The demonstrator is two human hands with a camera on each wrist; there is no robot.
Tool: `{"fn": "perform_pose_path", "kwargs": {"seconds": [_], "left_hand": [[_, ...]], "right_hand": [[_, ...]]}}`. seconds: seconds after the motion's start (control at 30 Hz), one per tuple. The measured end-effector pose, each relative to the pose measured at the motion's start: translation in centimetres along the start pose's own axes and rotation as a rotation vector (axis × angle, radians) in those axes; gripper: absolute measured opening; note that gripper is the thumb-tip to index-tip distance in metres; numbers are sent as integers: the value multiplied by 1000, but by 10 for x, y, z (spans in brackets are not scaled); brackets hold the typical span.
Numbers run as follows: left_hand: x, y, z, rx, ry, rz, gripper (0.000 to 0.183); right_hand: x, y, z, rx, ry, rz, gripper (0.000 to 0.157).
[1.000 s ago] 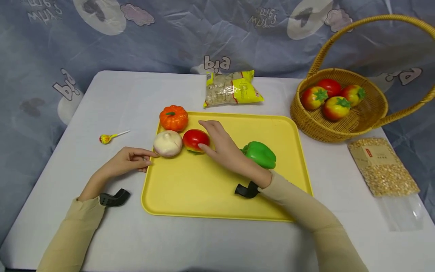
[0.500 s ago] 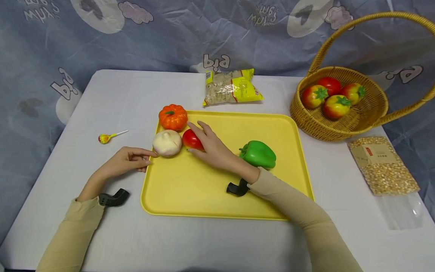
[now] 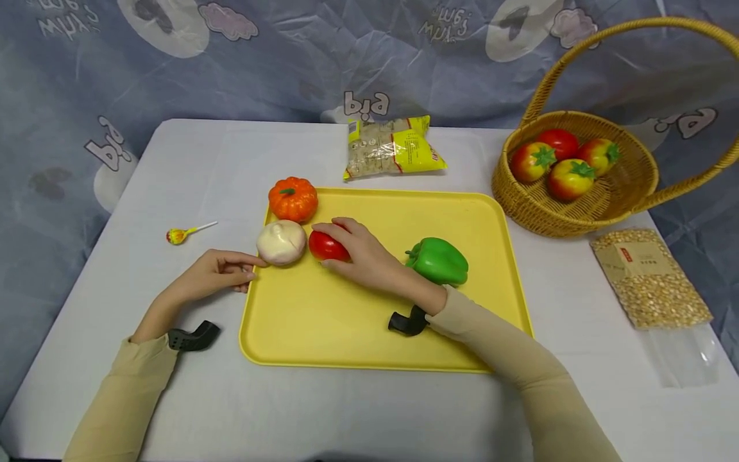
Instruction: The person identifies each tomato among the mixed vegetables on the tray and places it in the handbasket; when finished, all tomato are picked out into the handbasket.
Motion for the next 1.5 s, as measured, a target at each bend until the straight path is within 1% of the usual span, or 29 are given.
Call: {"fn": "perform_pose_path", "kwargs": {"seconds": [0.2, 0.4, 0.6, 0.7, 0.93, 1.1, 1.33, 1.5], "left_hand": [[0, 0, 0, -1, 0, 12, 31], [1, 0, -1, -2, 0, 21, 31], [1, 1, 0, 2, 4, 19, 32], [1, 1, 0, 4, 11, 24, 31], [1, 0, 0, 1, -1, 17, 31], [1, 0, -1, 0, -7, 11, 31], [1, 0, -1, 2, -2, 14, 31], [2, 0, -1, 3, -13, 26, 32]], "right_hand": [[14, -19, 12, -45, -43, 4, 52], [23, -40, 23, -62, -60, 12, 53], [24, -65, 32, -132, -91, 13, 54], [22, -77, 36, -174, -106, 16, 54], [9, -108, 48, -260, -126, 55, 53], [-5, -127, 57, -309, -131, 87, 54], [-32, -158, 72, -393, -58, 156, 56], [-52, -181, 85, -477, -12, 180, 59]]}}
Point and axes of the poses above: each hand's wrist, its own z-axis away from the middle knuckle, its own y-axis out of the palm, x = y × z, the point moved 5 cm from there along -z, towards the middle knuckle, and after that the axes turned 3 degrees about -x, right-handed, at the moved point
